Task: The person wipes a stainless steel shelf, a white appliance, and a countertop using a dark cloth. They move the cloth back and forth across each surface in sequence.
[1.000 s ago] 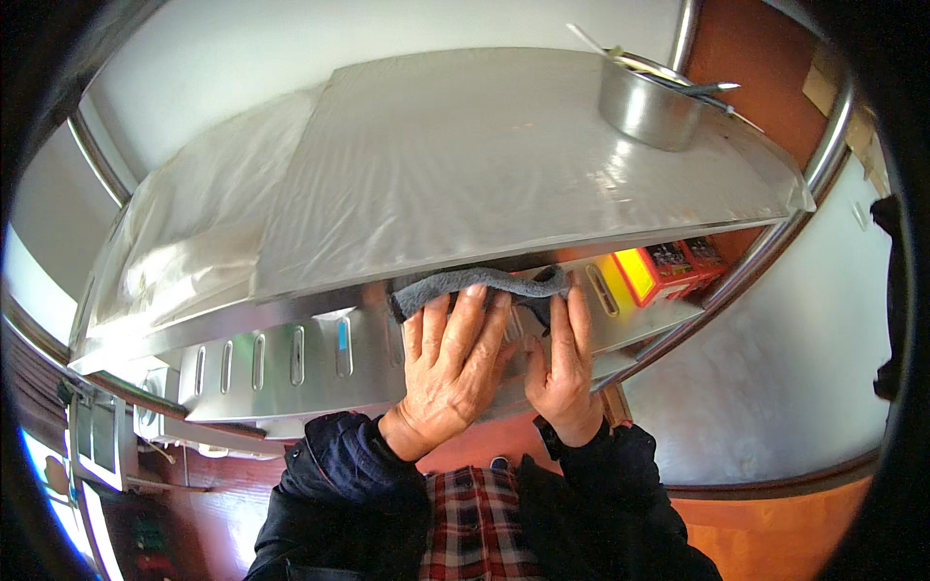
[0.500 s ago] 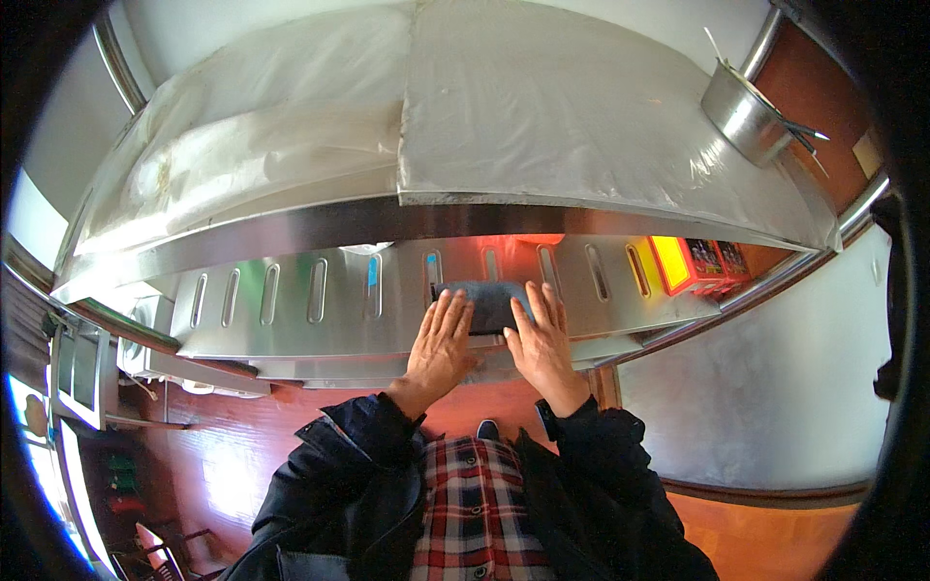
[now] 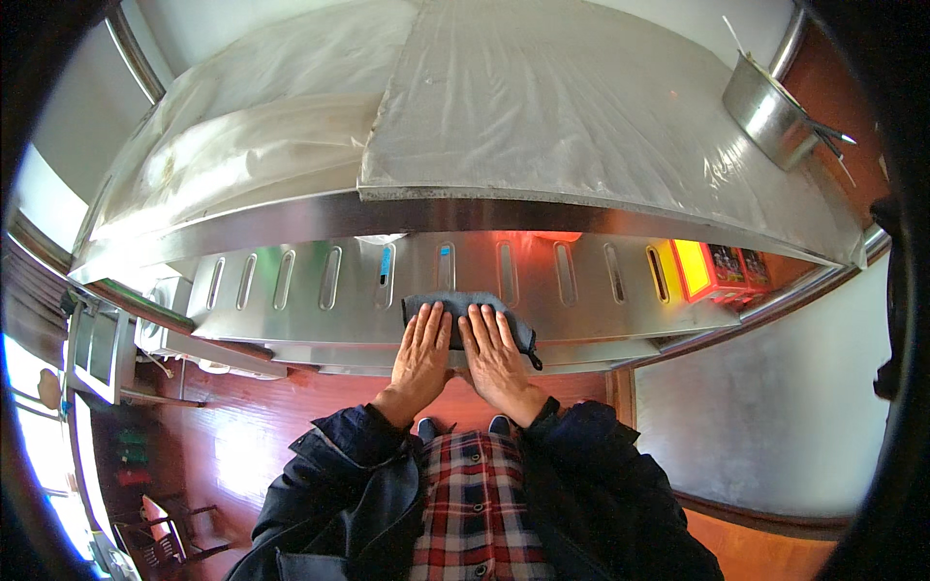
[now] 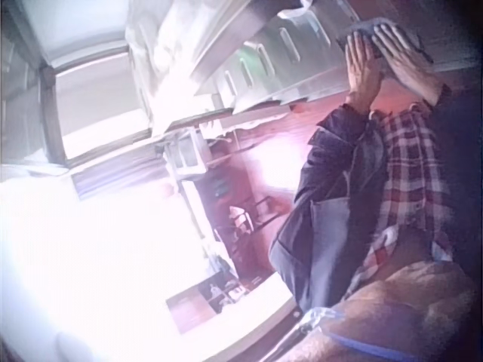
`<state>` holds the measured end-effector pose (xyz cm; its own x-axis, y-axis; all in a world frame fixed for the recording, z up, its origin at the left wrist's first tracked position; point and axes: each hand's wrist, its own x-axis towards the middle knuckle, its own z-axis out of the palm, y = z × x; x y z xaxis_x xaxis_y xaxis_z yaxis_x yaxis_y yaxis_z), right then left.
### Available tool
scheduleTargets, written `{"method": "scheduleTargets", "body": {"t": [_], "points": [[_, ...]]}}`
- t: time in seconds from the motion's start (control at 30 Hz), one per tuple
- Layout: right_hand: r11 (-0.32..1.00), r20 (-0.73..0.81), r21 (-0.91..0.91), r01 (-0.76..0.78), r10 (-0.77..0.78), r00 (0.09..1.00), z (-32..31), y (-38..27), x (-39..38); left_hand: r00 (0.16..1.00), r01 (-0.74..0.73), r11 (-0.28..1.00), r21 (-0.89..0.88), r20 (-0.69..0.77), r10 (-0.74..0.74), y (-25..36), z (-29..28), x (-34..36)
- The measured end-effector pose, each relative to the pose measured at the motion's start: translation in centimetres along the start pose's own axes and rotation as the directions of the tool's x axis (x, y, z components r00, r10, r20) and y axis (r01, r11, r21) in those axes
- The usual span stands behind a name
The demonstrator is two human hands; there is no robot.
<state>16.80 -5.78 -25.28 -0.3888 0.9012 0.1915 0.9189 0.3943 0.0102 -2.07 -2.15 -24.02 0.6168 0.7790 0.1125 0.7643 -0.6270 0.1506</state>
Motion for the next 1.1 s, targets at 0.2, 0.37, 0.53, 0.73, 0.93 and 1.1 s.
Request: {"method": "scheduleTargets", "body": {"t": [0.2,0.37,0.53,0.73,0.93,1.1], "points": [[0.998,0.021,-0.042,0.055,-0.054,0.998,0.1,3.3,2.4,0.994,0.024,0.997,-0.074,-0.106,-0.032,1.1,1.2,3.9],[0.999,-0.055,0.043,0.028,-0.025,0.998,0.1,3.0,0.2,1.0,-0.001,1.0,-0.004,-0.027,0.001,0.9,0.4,2.4],[0.988,0.063,0.15,0.021,-0.031,0.998,-0.2,1.1,-2.5,0.998,-0.045,0.998,-0.043,0.038,0.047,0.6,-0.6,-1.0],[0.98,-0.084,0.184,-0.07,0.087,0.993,-0.7,3.8,0.0,0.999,0.001,1.0,-0.008,-0.036,-0.001,-1.1,-0.1,0.9],[0.96,-0.032,0.272,-0.07,0.082,0.996,-1.3,4.5,-0.4,0.992,-0.005,0.997,-0.082,-0.128,-0.006,-2.1,1.3,0.6],[0.994,-0.092,0.069,-0.088,0.094,0.991,-4.4,5.3,1.2,0.995,-0.001,0.999,0.034,-0.099,0.004,-2.6,1.8,0.1]]}}
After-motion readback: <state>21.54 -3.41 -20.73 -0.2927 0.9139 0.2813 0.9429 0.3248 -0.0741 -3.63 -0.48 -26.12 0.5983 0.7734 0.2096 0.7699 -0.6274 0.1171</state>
